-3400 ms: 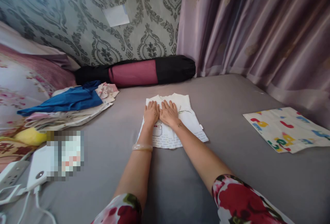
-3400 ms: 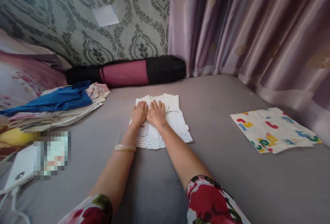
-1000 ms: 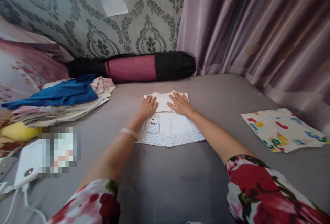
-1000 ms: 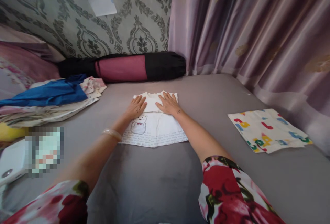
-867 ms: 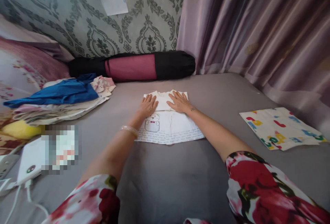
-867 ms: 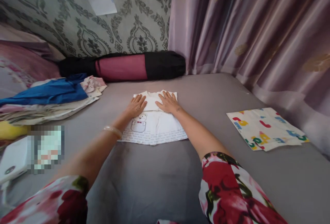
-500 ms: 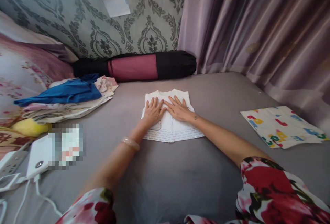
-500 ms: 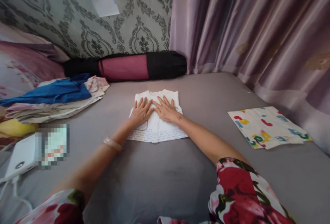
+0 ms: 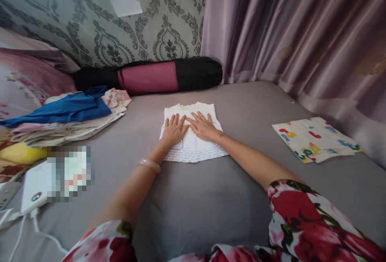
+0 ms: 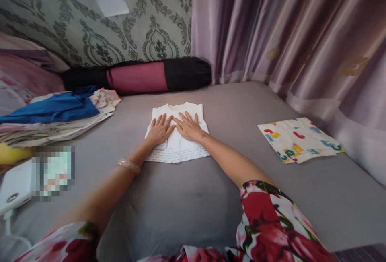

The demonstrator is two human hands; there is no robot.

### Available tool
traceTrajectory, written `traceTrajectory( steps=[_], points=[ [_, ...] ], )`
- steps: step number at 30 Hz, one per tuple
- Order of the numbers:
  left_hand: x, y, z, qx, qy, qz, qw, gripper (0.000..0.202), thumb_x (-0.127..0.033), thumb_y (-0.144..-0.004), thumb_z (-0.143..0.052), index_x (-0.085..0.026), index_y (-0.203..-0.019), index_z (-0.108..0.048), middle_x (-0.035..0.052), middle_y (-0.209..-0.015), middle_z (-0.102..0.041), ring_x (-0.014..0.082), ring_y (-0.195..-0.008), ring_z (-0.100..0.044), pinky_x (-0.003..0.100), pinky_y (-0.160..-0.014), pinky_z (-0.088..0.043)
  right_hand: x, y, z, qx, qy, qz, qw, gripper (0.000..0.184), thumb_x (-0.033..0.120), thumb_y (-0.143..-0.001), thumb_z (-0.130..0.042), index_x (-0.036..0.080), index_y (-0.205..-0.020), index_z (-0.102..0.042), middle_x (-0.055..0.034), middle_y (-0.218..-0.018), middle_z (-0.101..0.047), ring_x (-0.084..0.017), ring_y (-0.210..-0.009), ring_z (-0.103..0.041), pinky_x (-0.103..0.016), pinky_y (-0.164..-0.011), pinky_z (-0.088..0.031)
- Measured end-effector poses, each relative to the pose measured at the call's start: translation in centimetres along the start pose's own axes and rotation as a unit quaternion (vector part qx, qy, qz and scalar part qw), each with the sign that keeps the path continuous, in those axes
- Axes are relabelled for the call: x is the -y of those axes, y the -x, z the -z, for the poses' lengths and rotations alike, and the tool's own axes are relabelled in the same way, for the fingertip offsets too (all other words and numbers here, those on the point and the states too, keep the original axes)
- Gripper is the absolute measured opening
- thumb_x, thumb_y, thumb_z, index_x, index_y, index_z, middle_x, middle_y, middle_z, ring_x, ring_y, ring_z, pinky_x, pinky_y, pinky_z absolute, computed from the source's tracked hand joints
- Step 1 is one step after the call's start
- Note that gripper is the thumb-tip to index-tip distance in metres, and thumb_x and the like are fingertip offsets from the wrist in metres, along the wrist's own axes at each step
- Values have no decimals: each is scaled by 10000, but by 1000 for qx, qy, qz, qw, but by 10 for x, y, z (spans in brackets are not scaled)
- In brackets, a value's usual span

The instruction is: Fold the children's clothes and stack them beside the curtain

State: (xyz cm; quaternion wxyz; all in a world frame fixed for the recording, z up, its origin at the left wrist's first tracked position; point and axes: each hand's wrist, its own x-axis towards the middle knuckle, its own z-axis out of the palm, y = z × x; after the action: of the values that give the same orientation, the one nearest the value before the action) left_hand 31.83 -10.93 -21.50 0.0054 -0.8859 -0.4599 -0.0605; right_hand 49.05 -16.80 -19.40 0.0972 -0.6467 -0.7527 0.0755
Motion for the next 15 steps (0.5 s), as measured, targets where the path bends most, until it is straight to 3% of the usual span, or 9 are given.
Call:
traceTrajectory(
  steps=[5, 9, 12, 15],
  points=[
    [-2, 5, 3, -84, -1, 3, 996, 618, -481, -964, -283, -115, -1459, -336, 202, -1510, -333, 310, -1411, -280, 487, -1136, -219, -10, -1, 0, -10, -85, 17, 996, 542, 393, -973, -336, 265, -1498, -290, -74, -1582, -208, -277, -1458, -117, -613, -1129, -64],
    [6, 26, 12, -130, 17, 56, 990, 599, -437, -941, -360, -76, -1419, -379, 243, -1432, -411, 348, -1311, -410, 480, -1048, -343, -28, 12, 3, -125, -170, -14, 977, 571, 270, -908, -432, 164, -1462, -345, -135, -1520, -343, -228, -1405, -293, -449, -1134, -258],
    [22, 49, 21, -137, 46, 127, 981, 612, -425, -908, -422, -35, -1380, -407, 262, -1280, -523, 355, -1195, -505, 470, -989, -392, -46, 33, 10, -187, -198, -116, 955, 489, 198, -883, -441, 104, -1362, -461, -161, -1295, -584, -212, -1183, -553, -348, -1010, -418],
    [39, 70, 26, -113, 103, 186, 971, 598, -400, -880, -460, -25, -1344, -424, 216, -1101, -627, 318, -1107, -564, 433, -961, -415, -61, 58, 18, -148, -201, -240, 938, 389, 215, -893, -475, 77, -1249, -551, -140, -1047, -700, -211, -963, -654, -315, -871, -484]
  ],
)
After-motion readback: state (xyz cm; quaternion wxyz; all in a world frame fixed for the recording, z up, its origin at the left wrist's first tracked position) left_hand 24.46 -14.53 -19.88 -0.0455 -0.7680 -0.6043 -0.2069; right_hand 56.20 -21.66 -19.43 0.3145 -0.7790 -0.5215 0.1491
